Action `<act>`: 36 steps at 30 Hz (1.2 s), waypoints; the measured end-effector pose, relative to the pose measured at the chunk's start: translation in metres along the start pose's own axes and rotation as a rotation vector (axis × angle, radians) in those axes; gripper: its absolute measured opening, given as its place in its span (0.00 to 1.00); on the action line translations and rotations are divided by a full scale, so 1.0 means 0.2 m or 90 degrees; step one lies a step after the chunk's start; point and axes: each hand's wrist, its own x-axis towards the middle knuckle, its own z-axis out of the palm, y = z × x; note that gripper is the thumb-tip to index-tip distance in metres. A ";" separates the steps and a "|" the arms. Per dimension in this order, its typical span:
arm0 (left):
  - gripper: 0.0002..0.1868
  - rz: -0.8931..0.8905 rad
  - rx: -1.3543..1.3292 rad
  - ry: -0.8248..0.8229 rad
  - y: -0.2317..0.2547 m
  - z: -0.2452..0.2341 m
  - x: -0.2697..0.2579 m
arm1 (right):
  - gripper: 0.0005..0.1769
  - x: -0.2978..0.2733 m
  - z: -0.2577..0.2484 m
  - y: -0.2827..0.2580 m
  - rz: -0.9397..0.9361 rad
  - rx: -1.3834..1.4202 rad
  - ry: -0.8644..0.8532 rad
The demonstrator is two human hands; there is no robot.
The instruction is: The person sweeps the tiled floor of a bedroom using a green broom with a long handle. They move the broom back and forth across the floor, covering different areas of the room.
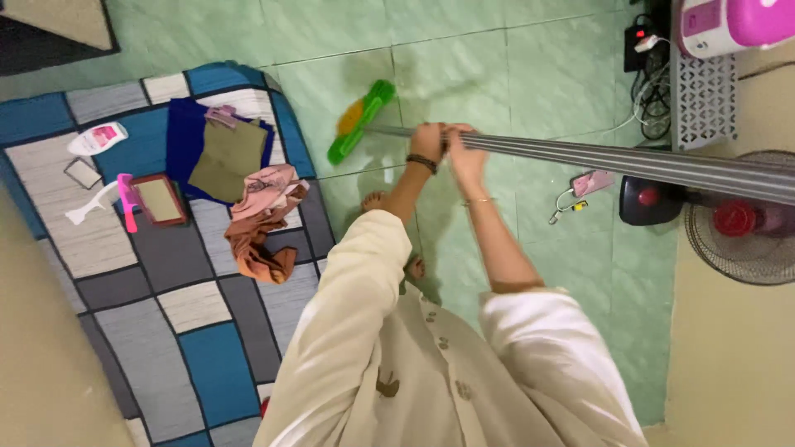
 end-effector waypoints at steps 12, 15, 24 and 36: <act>0.15 -0.129 -0.039 -0.095 0.12 -0.74 -0.12 | 0.06 0.12 0.02 -0.97 -0.045 -0.108 -0.428; 0.14 -0.188 -0.097 -0.080 -0.14 -0.71 -0.04 | 0.05 0.21 0.26 -0.90 0.009 -0.068 -0.521; 0.13 -0.276 -0.098 -0.086 -0.18 -0.69 0.54 | 0.07 0.69 0.55 -0.69 0.025 -0.111 -0.532; 0.14 -0.209 -0.108 -0.062 0.09 -1.17 0.33 | 0.08 0.69 0.43 -1.32 -0.048 -0.213 -0.725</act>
